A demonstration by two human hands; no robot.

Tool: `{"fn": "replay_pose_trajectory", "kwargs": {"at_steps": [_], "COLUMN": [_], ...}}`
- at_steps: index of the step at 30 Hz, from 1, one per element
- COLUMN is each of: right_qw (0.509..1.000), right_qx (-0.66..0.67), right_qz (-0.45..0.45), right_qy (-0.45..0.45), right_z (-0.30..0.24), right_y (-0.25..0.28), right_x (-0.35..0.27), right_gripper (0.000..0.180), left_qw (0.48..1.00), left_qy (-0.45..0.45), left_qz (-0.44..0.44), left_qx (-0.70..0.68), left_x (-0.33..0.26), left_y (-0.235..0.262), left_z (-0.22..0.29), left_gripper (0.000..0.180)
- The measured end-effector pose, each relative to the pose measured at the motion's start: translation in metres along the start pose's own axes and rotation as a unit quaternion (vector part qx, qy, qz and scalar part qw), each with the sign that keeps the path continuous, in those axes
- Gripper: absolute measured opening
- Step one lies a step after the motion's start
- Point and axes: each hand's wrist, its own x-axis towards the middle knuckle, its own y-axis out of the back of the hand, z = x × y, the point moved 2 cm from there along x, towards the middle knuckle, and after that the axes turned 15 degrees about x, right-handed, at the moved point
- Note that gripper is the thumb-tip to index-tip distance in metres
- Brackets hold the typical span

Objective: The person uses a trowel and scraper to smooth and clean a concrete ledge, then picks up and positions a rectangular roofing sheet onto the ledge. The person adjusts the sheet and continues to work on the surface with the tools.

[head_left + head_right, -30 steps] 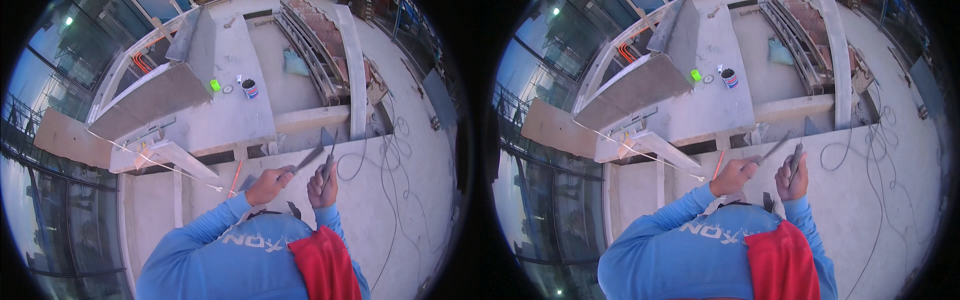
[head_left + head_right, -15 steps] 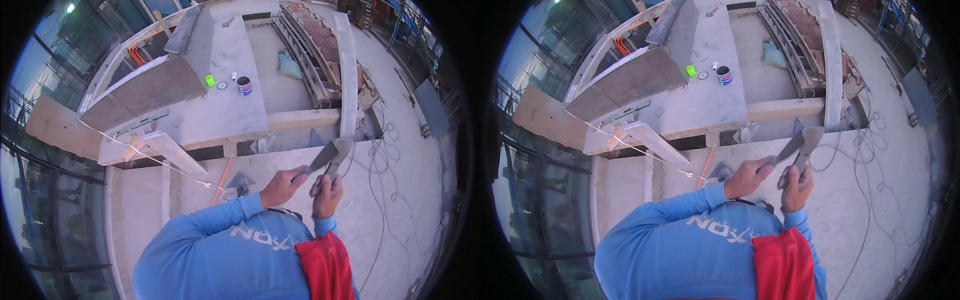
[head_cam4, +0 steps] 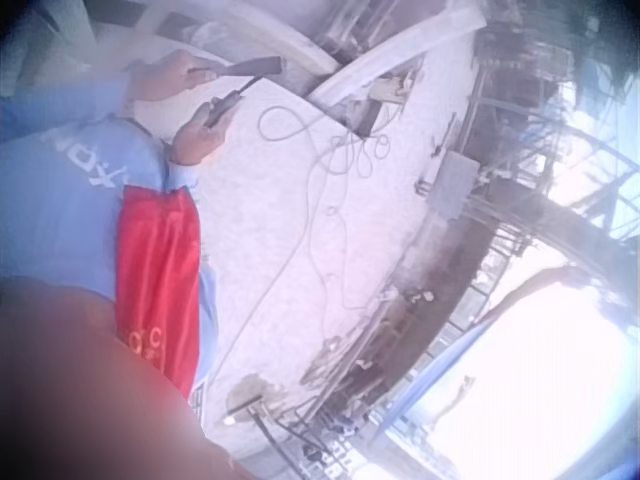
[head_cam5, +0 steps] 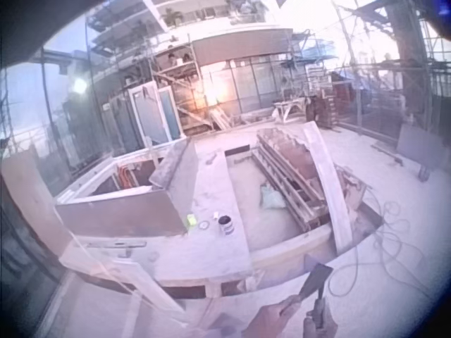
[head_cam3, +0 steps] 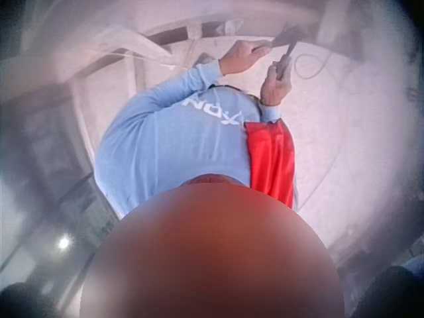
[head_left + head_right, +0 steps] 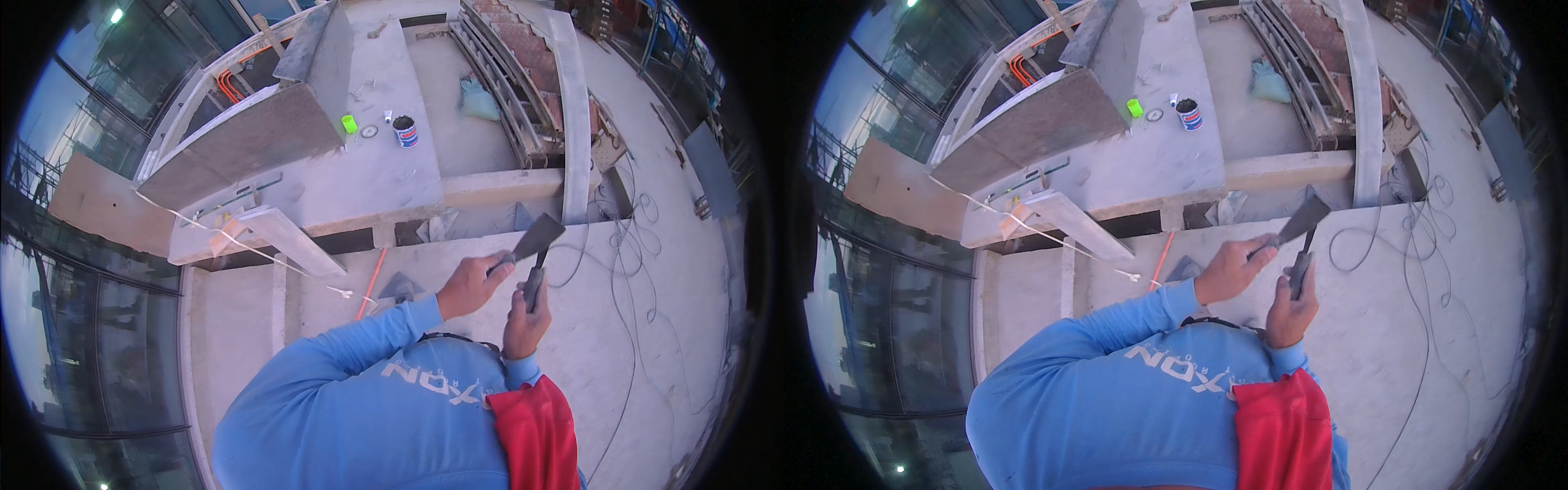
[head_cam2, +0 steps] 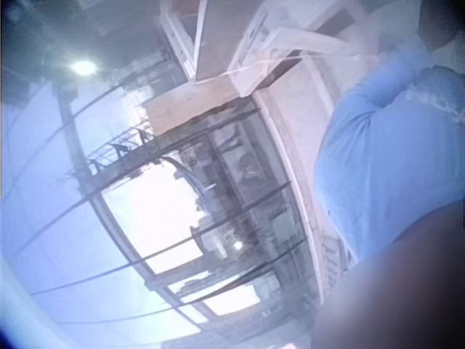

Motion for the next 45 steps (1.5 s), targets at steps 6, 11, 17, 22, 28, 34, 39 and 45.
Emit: {"fn": "replay_pose_trajectory", "kwargs": {"at_steps": [6,11,17,22,28,34,39,45], "right_qw": [0.997,0.998,0.997,0.998,0.995,0.993,0.990,0.987], "right_qx": [0.004,0.056,0.021,0.032,0.095,0.011,0.092,0.161], "right_qz": [-0.024,-0.022,-0.045,-0.020,0.026,-0.009,0.092,0.024], "right_qy": [0.075,0.030,0.063,0.056,0.025,0.115,0.061,0.013], "right_z": [0.000,0.013,0.005,-0.003,0.008,0.028,0.013,-0.014], "right_y": [-0.003,-0.008,-0.011,-0.009,0.006,0.029,0.065,0.048], "right_x": [0.004,-0.002,0.013,0.014,0.018,0.023,0.054,0.016], "right_gripper": [0.059,0.060,0.059,0.058,0.054,0.052,0.054,0.041], "left_qw": [0.996,0.989,0.995,0.989,0.986,0.986,0.991,0.993], "left_qy": [-0.008,0.020,0.039,0.025,0.006,0.041,0.003,-0.069], "left_qz": [-0.083,-0.104,-0.042,-0.095,-0.142,-0.075,-0.041,-0.065], "left_qx": [0.037,0.102,0.083,0.114,0.082,0.143,0.129,0.074], "left_x": [-0.002,0.002,0.011,0.023,0.028,0.044,0.023,0.016], "left_y": [0.011,0.019,0.019,0.017,0.002,0.015,0.002,-0.034], "left_z": [0.001,-0.009,-0.012,-0.012,-0.022,-0.027,-0.011,0.009], "left_gripper": [0.037,0.043,0.046,0.044,0.042,0.045,0.047,0.045]}}
